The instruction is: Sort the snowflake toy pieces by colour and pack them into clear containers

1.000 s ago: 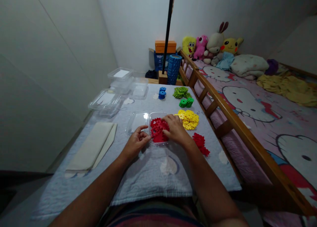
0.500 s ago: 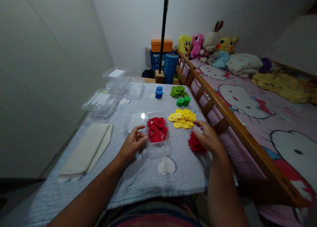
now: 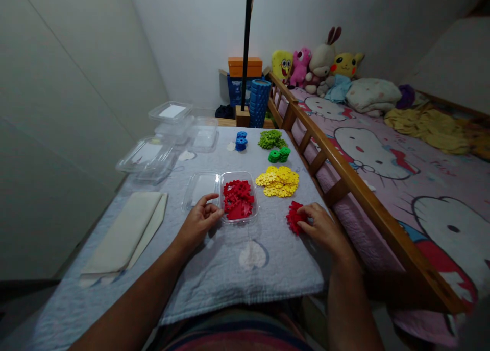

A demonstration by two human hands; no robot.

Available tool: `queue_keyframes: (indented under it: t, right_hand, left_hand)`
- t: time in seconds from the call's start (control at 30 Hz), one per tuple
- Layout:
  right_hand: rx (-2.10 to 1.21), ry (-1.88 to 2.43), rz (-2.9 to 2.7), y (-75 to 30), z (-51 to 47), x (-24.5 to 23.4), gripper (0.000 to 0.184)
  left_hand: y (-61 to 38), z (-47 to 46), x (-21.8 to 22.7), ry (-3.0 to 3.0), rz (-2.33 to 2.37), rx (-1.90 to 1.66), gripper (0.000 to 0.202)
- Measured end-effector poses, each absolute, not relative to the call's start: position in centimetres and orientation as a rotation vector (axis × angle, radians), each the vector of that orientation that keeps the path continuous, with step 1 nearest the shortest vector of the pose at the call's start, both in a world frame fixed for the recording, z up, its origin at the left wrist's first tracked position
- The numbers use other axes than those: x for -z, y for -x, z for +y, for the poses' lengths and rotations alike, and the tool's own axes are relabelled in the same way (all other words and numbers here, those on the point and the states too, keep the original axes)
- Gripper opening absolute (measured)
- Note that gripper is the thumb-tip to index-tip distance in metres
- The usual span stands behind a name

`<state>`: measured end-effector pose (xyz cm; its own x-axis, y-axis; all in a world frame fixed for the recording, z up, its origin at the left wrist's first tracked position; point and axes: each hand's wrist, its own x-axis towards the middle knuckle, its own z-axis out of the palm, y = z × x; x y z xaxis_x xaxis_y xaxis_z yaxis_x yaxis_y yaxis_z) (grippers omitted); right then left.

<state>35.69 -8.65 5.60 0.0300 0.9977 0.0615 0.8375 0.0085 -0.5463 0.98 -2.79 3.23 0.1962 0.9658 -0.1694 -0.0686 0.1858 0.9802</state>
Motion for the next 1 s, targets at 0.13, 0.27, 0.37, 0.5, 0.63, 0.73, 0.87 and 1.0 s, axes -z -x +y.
queue_keyframes:
  t: [0.13, 0.27, 0.37, 0.5, 0.63, 0.73, 0.87, 1.0]
  right_hand:
    - [-0.487, 1.862, -1.840, -35.8, -8.7, -5.8, 0.010]
    - [-0.541, 1.779, -1.814, -36.3, -8.8, -7.1, 0.010]
    - [-0.581, 1.685, -1.810, -35.1, -8.1, -8.7, 0.010]
    - [-0.615, 1.497, -1.878, -30.5, -5.6, -10.2, 0.008]
    - [-0.576, 1.422, -2.011, -25.5, -3.0, -9.7, 0.014]
    - [-0.551, 1.430, -2.032, -23.9, -2.1, -8.7, 0.025]
    - [-0.553, 1.443, -1.895, -25.7, -2.6, -7.9, 0.032]
    - [-0.553, 1.589, -1.774, -30.1, -4.6, -7.8, 0.028]
  left_hand:
    - [-0.9, -2.8, -2.9, -1.103, 1.079, -0.984, 0.063]
    - [-0.9, -2.7, -2.7, -1.118, 1.071, -0.996, 0.063]
    - [-0.9, -2.6, -2.7, -1.128, 1.070, -0.998, 0.062]
    - [-0.9, -2.5, -2.5, -1.141, 1.063, -1.008, 0.060]
    - [-0.9, -2.6, -2.3, -1.133, 1.063, -1.007, 0.061]
    - [-0.9, -2.6, -2.2, -1.125, 1.054, -1.017, 0.060]
    - [-0.8, -2.6, -2.3, -1.150, 1.066, -1.012, 0.059]
    - [-0.8, -2.6, -2.3, -1.140, 1.064, -1.005, 0.060]
